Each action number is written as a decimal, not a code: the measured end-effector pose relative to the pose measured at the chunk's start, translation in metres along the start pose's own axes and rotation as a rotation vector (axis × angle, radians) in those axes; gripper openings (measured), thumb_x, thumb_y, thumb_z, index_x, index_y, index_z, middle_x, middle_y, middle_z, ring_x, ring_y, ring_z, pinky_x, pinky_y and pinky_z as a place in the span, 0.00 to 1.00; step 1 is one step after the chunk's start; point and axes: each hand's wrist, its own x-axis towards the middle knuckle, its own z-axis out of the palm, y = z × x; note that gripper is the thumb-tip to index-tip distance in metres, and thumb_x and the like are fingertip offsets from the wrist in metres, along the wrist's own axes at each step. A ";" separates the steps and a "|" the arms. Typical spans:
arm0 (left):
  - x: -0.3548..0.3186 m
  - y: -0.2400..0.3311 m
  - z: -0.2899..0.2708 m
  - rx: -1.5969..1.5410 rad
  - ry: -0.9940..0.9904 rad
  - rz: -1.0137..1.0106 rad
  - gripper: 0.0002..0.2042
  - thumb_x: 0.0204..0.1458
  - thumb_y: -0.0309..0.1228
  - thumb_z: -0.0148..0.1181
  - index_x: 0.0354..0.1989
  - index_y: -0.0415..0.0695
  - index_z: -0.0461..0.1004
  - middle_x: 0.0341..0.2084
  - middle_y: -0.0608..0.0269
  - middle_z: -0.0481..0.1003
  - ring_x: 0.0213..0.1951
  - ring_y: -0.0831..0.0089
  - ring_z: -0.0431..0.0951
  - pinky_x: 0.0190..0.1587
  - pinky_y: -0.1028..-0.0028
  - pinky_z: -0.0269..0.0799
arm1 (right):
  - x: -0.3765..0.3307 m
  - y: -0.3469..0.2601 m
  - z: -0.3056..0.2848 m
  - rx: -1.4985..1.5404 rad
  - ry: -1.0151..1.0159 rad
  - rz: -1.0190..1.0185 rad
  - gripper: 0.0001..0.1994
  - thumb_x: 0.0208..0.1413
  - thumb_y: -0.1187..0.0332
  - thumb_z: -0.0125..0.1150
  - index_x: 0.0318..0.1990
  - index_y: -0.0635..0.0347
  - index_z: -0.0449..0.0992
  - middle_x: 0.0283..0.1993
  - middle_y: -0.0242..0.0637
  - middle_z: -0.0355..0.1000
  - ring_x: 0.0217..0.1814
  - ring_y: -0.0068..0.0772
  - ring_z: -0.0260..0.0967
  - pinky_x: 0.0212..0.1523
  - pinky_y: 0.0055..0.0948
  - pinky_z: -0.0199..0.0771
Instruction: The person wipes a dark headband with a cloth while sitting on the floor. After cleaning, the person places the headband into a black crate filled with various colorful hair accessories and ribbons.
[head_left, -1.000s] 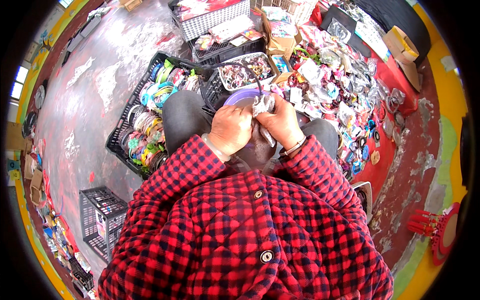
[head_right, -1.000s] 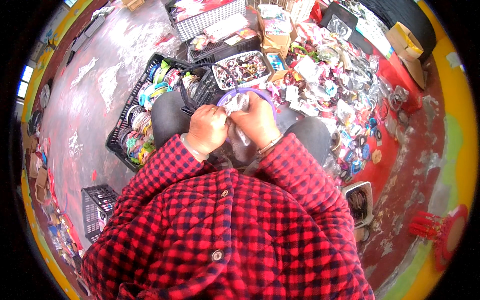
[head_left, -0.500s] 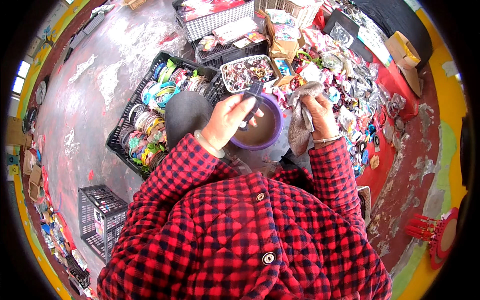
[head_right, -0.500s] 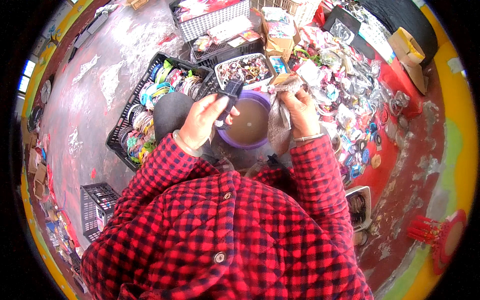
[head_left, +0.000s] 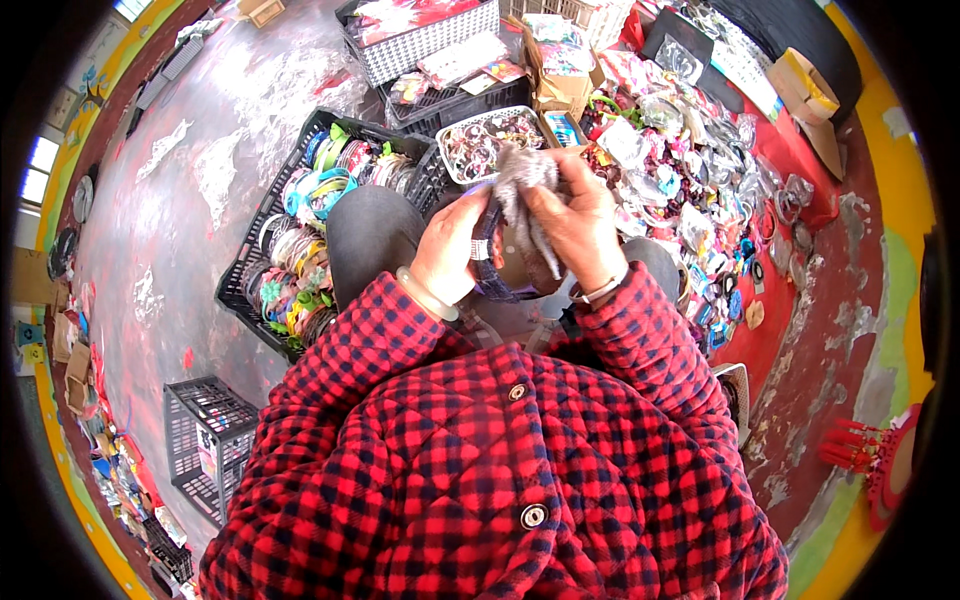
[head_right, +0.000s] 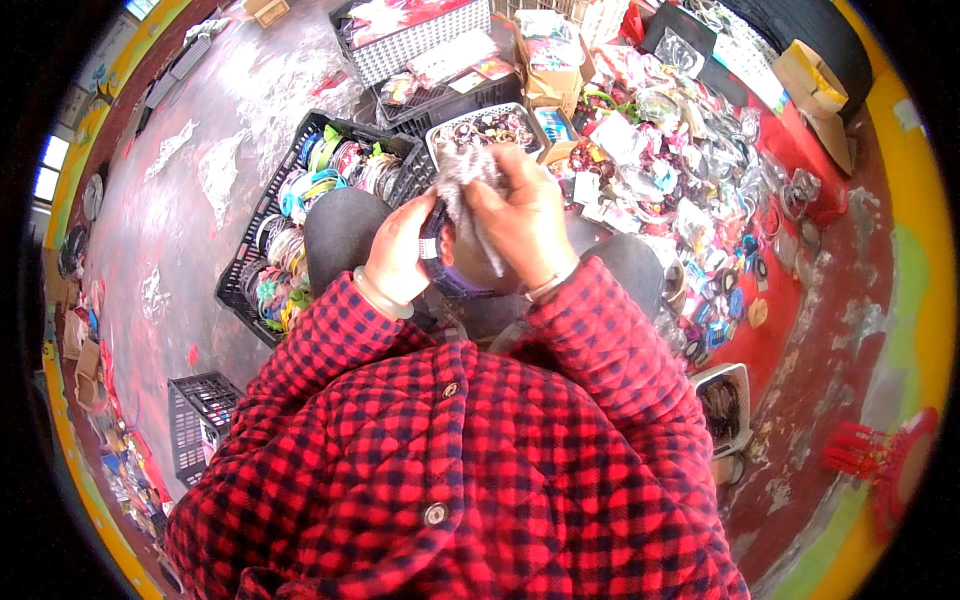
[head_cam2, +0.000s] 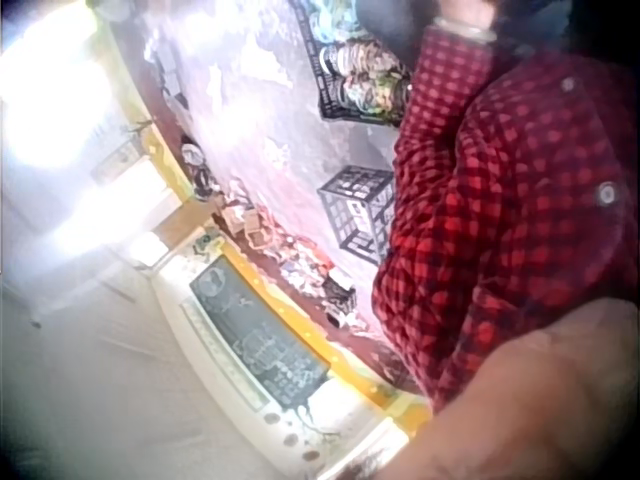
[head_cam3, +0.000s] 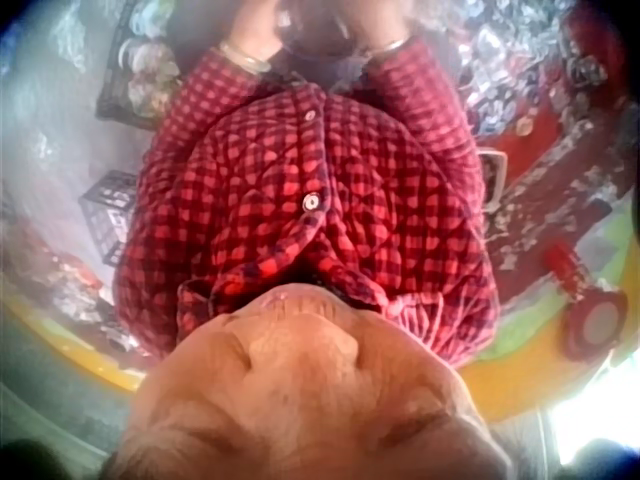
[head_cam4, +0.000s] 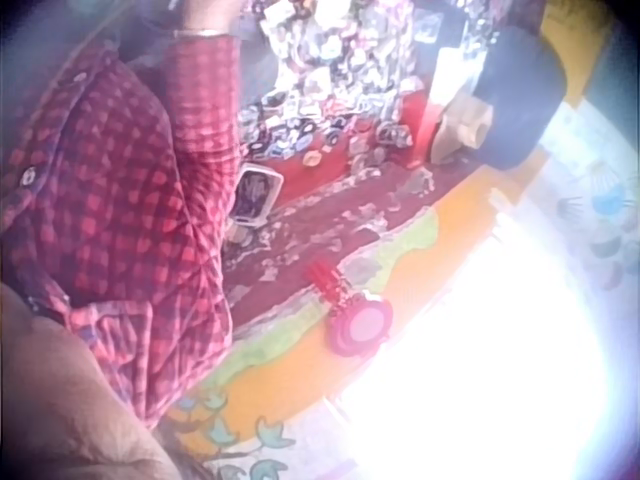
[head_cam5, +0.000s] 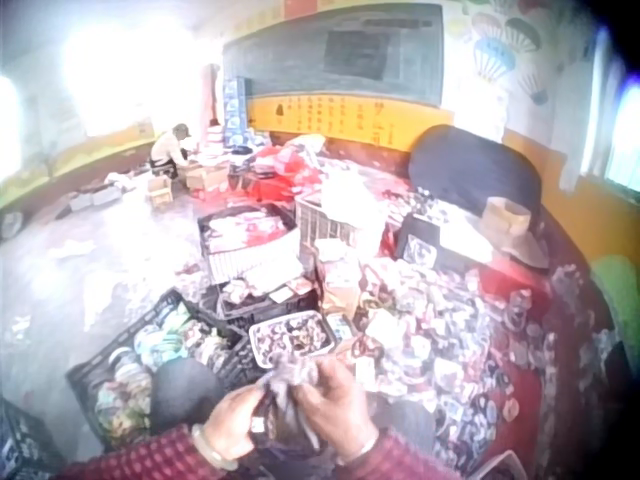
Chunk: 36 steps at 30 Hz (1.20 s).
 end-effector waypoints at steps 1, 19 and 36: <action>0.000 -0.002 -0.003 -0.055 -0.098 0.018 0.14 0.58 0.38 0.47 0.41 0.39 0.70 0.25 0.65 0.73 0.24 0.78 0.73 0.27 0.76 0.71 | -0.002 0.002 0.005 -0.075 -0.007 -0.045 0.12 0.45 0.76 0.59 0.40 0.62 0.71 0.34 0.38 0.70 0.35 0.30 0.69 0.39 0.26 0.69; -0.007 -0.011 0.006 0.309 0.004 0.124 0.10 0.58 0.34 0.48 0.37 0.40 0.72 0.27 0.68 0.73 0.27 0.82 0.72 0.29 0.81 0.68 | -0.014 0.003 0.006 -0.604 0.070 -0.362 0.08 0.40 0.73 0.58 0.32 0.59 0.71 0.28 0.45 0.66 0.32 0.51 0.67 0.30 0.41 0.68; -0.005 0.008 0.003 -0.001 0.037 -0.011 0.16 0.59 0.42 0.44 0.28 0.42 0.68 0.16 0.66 0.68 0.19 0.77 0.69 0.20 0.78 0.65 | 0.033 0.044 -0.059 -0.532 0.408 0.061 0.08 0.47 0.71 0.55 0.35 0.62 0.73 0.34 0.50 0.71 0.33 0.44 0.71 0.35 0.35 0.70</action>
